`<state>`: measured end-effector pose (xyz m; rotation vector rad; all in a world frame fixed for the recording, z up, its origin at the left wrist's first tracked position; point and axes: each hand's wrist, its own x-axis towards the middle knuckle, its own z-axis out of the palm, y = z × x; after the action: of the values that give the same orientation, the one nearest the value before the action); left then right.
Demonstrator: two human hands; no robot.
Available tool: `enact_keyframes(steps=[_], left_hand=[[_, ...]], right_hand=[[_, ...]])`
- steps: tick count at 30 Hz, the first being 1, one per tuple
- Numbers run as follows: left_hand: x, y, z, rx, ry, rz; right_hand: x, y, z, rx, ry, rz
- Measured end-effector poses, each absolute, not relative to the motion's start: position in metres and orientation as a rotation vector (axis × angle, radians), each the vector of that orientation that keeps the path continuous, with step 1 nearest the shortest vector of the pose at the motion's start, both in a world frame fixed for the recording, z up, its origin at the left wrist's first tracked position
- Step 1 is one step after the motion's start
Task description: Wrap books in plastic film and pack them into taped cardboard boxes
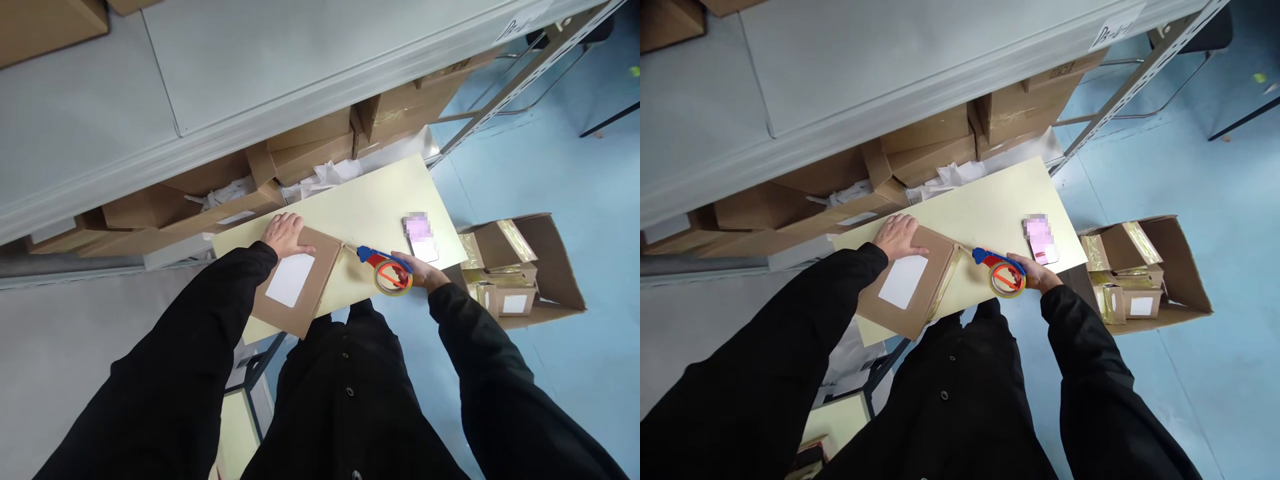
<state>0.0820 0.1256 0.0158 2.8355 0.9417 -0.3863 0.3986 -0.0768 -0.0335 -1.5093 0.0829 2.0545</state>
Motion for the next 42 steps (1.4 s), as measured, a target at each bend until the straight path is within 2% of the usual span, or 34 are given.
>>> enact_keyframes(steps=[3,10,14,18,21,23,28,30,36,42], left_hand=[[0.081,0.123,0.017,2.823,0.965,-0.400],[0.070,0.117,0.020,2.753,1.132,-0.452],[0.054,0.110,0.017,2.598,1.475,-0.421],[0.034,0.091,0.014,2.264,2.007,-0.336],[0.024,0.071,0.022,2.093,2.130,-0.291],[0.021,0.060,0.035,2.261,1.915,-0.278],[0.042,0.061,0.060,2.815,0.650,-0.387],[0.056,0.070,0.055,2.841,0.380,-0.444],[0.070,0.086,0.028,2.855,0.287,-0.453],[0.068,0.083,0.027,2.831,0.340,-0.437]], right_hand=[[0.382,-0.104,-0.029,-1.419,0.263,2.063],[0.373,-0.156,-0.027,-1.515,0.373,1.943],[0.345,-0.112,-0.030,-1.426,0.223,2.050],[0.328,-0.044,-0.029,-1.431,0.059,2.010],[0.330,-0.009,-0.026,-1.464,-0.037,2.056],[0.334,0.004,-0.024,-1.495,-0.098,2.125],[0.340,0.009,-0.023,-1.533,-0.172,2.210],[0.339,0.006,-0.025,-1.526,-0.176,2.197],[0.339,-0.008,-0.041,-1.512,-0.151,2.192],[0.355,-0.025,-0.052,-1.566,-0.146,2.204]])
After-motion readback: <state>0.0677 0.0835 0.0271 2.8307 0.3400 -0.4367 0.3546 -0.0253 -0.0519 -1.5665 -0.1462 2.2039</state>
